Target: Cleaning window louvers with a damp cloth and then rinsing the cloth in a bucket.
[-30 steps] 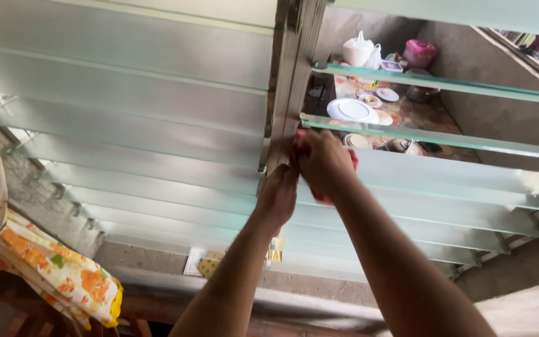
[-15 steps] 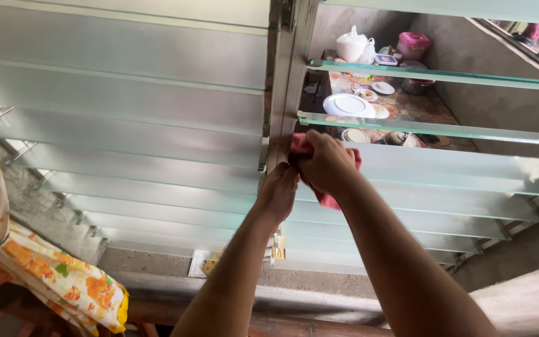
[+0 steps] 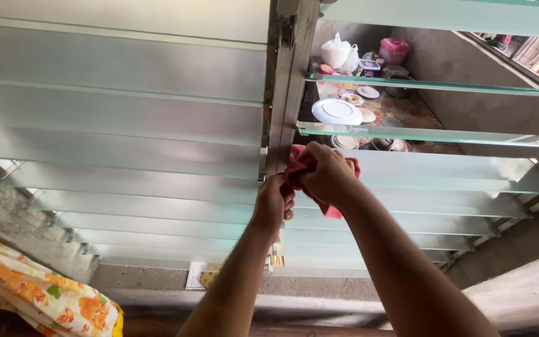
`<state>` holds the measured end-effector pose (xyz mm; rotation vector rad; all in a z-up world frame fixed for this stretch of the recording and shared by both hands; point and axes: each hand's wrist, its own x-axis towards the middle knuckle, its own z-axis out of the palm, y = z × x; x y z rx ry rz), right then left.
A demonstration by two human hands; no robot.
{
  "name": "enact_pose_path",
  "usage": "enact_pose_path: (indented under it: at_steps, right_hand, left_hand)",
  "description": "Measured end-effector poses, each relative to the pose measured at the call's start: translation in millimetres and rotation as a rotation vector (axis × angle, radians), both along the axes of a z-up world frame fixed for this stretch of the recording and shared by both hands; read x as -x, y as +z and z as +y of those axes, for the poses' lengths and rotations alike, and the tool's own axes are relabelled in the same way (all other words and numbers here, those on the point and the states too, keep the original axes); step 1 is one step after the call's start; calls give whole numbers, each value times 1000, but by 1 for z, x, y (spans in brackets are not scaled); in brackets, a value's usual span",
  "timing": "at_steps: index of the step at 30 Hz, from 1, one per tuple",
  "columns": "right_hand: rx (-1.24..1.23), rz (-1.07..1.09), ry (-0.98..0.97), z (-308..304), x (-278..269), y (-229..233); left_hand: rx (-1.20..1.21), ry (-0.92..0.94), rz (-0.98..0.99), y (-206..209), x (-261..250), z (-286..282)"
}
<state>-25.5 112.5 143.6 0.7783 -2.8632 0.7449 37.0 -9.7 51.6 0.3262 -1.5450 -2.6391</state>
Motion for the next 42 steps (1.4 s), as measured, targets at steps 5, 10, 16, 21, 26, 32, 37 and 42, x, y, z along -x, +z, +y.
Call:
enact_pose_path:
  at_steps: [5,10,16,21,26,32,37,42]
  right_hand:
    - [218,-317,67,-2,5,5]
    - [272,-233,272,28,35,-19]
    - [261,-536,189,64,21,12]
    - [300,-309,315,24,3,-2]
    - [284,220,567,55,21,-18]
    - [292,-400,156,138,56,-18]
    - [-13,28,27,66,48,-19]
    - [-13,149,145,-24,59,-12]
  left_hand:
    - [-82,28,8,1,3,0]
    - [-98,56,-18,1,10,6]
    - [21,68,-71,17,-9,-4]
    - [37,43,-110,9,0,0]
    - [-93,16,-88,-7,20,11]
    - [113,70,-80,21,2,9]
    - [344,75,-147,29,5,11]
    - [281,48,-110,33,0,16]
